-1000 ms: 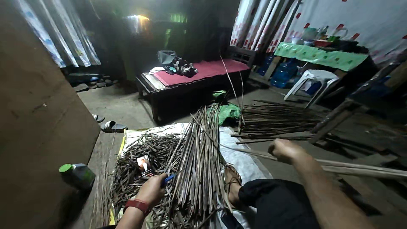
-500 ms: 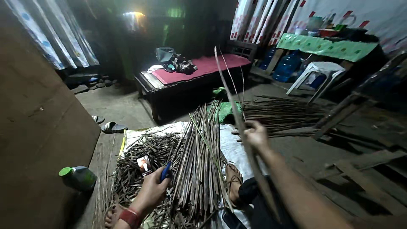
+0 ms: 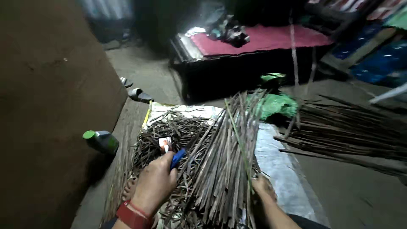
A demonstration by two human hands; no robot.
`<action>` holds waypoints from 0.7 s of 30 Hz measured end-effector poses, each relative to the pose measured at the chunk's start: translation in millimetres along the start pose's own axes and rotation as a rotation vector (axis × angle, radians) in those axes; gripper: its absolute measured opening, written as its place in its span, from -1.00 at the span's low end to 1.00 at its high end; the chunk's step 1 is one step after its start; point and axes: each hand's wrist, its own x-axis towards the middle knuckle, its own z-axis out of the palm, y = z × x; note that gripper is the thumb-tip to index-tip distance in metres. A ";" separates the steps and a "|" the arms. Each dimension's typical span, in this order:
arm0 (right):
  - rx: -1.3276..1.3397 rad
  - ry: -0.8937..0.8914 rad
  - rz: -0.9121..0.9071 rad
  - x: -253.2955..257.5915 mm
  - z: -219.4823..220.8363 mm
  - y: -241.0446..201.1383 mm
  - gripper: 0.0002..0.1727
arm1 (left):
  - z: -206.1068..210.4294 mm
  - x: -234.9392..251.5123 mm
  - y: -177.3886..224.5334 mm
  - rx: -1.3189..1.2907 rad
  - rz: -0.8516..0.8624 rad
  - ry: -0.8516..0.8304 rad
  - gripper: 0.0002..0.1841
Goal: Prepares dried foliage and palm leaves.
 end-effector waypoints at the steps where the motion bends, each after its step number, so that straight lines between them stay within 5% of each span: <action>1: 0.015 -0.008 -0.003 7.2 10.3 1.9 -0.35 | -2.3 5.3 -7.5 0.011 -0.028 0.072 -0.72; 3: 0.027 -0.054 0.024 17.1 24.3 4.4 -0.30 | -6.4 13.0 -17.2 0.014 -0.100 0.159 -0.74; 7: -0.133 -0.082 0.049 24.0 42.2 11.1 -0.51 | -0.9 18.4 -19.0 0.027 -0.119 0.171 -0.76; 12: 0.122 0.032 -0.100 0.2 1.5 -20.3 -0.57 | 16.6 13.7 -5.8 0.018 0.109 0.109 -0.68; 16: 0.240 -0.335 -0.494 -83.7 -59.9 -114.7 -0.72 | 32.5 6.2 6.0 -0.150 0.316 0.087 -0.54; 21: 0.367 -0.762 -0.923 -213.7 -78.6 -181.3 -0.78 | 35.2 5.5 12.4 -0.316 0.199 -0.174 -0.26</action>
